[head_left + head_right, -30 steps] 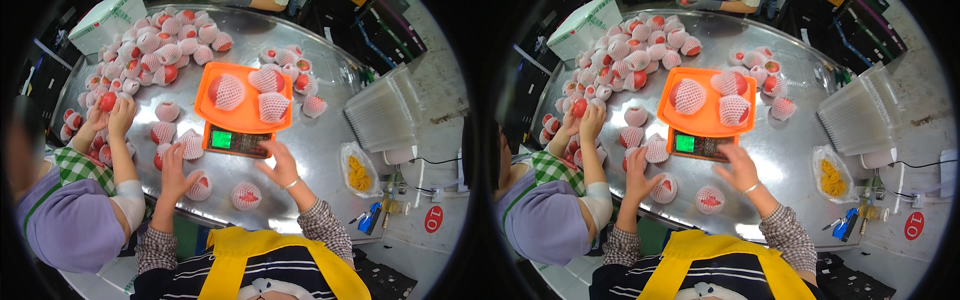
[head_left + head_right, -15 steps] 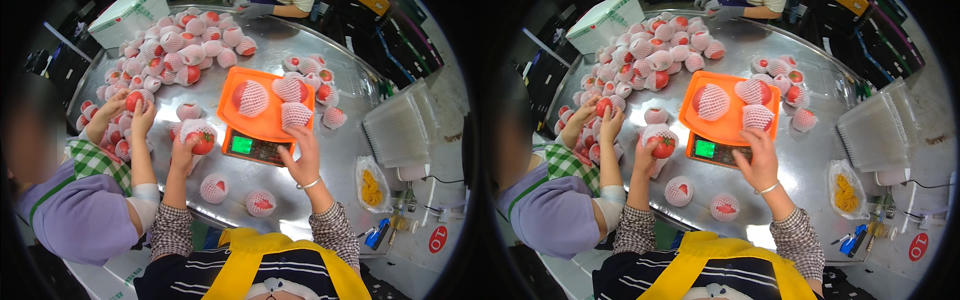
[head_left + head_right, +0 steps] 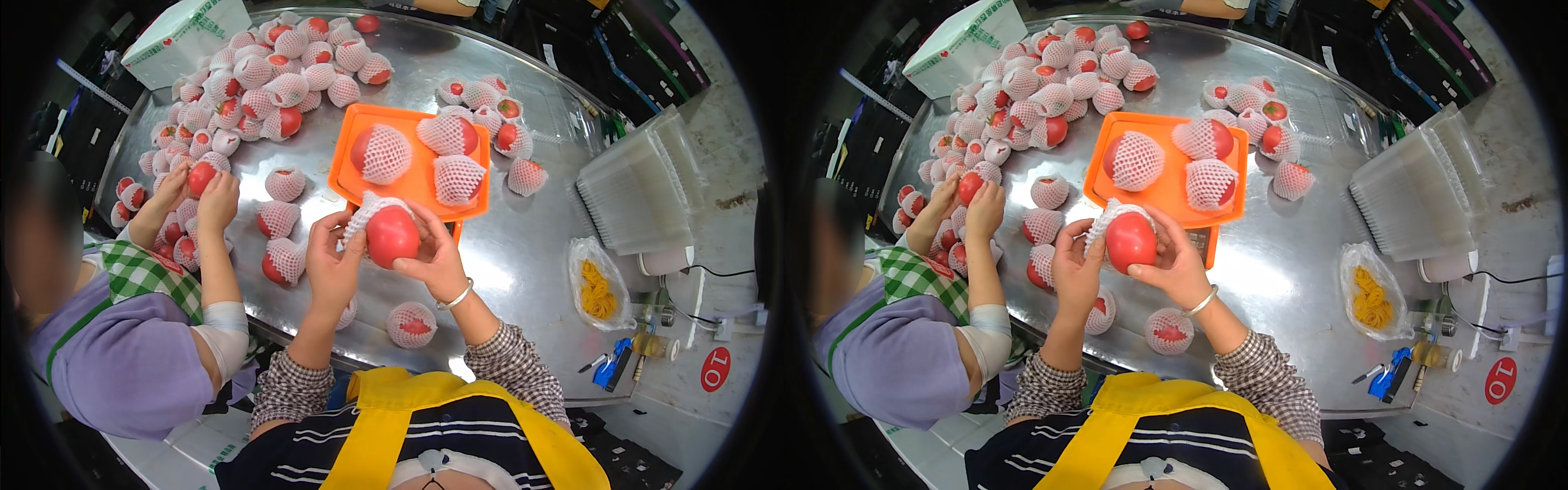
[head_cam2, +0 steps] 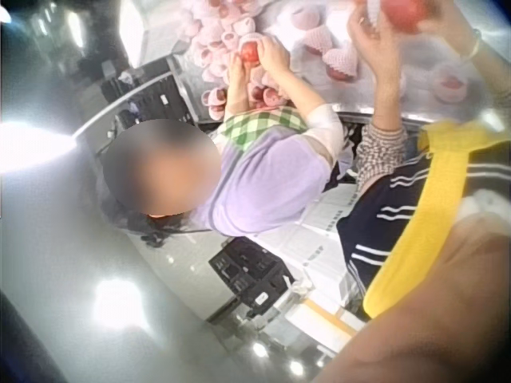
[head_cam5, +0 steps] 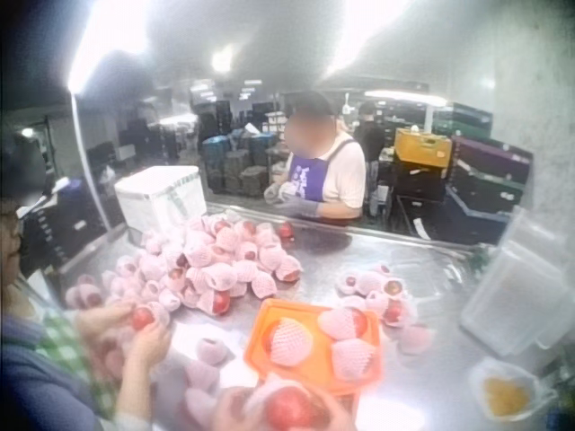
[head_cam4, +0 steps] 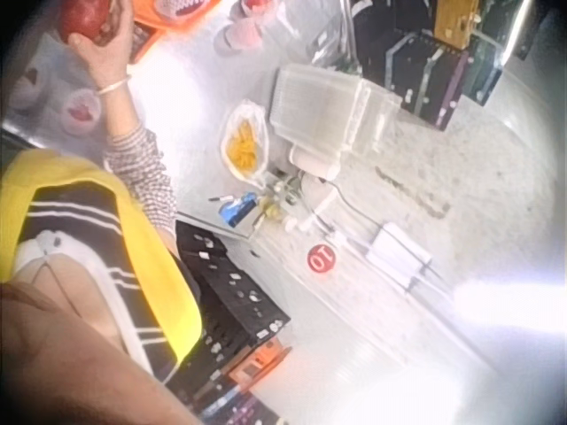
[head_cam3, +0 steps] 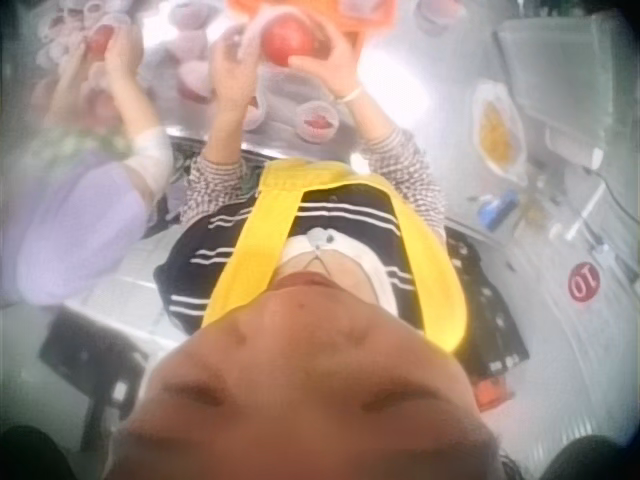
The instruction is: The person places individually wrapped tomatoes onto a digital scale, then transfers them into clear plastic containers. They seal the containers with lids and place them aside on the counter.
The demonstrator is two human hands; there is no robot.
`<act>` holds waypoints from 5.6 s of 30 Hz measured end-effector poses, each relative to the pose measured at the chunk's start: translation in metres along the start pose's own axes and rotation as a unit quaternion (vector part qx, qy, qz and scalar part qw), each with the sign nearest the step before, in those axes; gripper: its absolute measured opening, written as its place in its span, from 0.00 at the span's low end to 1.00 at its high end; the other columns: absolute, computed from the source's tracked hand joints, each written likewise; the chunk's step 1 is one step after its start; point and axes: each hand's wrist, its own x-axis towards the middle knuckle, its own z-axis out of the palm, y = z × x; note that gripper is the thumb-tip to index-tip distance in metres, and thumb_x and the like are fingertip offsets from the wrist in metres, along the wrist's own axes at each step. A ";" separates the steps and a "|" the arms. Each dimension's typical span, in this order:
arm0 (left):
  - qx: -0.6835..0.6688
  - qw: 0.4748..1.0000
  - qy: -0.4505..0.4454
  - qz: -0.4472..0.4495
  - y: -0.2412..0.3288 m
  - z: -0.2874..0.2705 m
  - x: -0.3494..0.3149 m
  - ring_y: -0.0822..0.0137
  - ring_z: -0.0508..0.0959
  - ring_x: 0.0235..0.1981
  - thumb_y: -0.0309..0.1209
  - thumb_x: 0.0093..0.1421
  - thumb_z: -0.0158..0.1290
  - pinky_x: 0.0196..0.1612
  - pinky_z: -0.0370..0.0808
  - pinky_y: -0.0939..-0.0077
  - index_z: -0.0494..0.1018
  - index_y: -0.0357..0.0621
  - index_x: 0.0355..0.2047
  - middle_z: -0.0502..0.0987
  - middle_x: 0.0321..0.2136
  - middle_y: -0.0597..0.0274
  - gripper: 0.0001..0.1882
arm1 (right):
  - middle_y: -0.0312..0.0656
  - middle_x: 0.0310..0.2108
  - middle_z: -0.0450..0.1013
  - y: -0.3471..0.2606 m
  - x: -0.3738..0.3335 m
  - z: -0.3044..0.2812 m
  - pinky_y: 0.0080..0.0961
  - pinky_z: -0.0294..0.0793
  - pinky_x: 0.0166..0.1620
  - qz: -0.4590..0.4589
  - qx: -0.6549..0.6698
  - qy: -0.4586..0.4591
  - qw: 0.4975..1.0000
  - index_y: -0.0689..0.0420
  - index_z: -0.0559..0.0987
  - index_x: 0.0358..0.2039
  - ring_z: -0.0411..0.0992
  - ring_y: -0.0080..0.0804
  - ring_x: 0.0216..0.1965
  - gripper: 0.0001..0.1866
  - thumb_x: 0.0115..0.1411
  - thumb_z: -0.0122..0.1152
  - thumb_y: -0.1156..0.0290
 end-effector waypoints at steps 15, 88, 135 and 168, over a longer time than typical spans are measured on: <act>-0.429 0.854 -0.056 -0.290 0.018 0.013 0.007 0.64 0.78 0.44 0.33 0.68 0.40 0.49 0.75 0.69 0.65 0.31 0.51 0.76 0.44 0.52 0.18 | 0.42 0.61 0.59 0.023 -0.019 -0.026 0.44 0.63 0.60 0.116 0.483 -0.037 0.867 0.50 0.58 0.63 0.60 0.39 0.61 0.39 0.56 0.57 0.45; 0.337 0.923 -0.135 0.124 0.001 -0.044 0.095 0.44 0.49 0.66 0.42 0.25 0.75 0.62 0.59 0.55 0.42 0.48 0.67 0.40 0.66 0.42 0.71 | 0.54 0.61 0.55 -0.090 0.038 -0.127 0.40 0.64 0.58 -0.094 -0.560 0.072 0.820 0.51 0.56 0.64 0.58 0.52 0.60 0.59 0.33 0.80 0.58; 0.253 0.647 -0.705 0.145 -0.057 0.196 -0.067 0.52 0.72 0.43 0.32 0.45 0.55 0.42 0.74 0.61 0.75 0.43 0.38 0.72 0.41 0.54 0.17 | 0.30 0.22 0.73 -0.359 -0.039 -0.409 0.21 0.69 0.27 0.150 -0.589 0.250 0.754 0.60 0.83 0.34 0.68 0.19 0.23 0.12 0.56 0.64 0.63; 0.474 0.838 -0.174 0.207 0.002 0.046 0.078 0.45 0.65 0.52 0.36 0.37 0.67 0.54 0.66 0.55 0.65 0.41 0.54 0.64 0.50 0.46 0.41 | 0.48 0.46 0.69 -0.040 -0.100 -0.125 0.38 0.70 0.48 -0.108 -0.652 0.117 0.741 0.56 0.72 0.48 0.67 0.48 0.47 0.29 0.45 0.70 0.60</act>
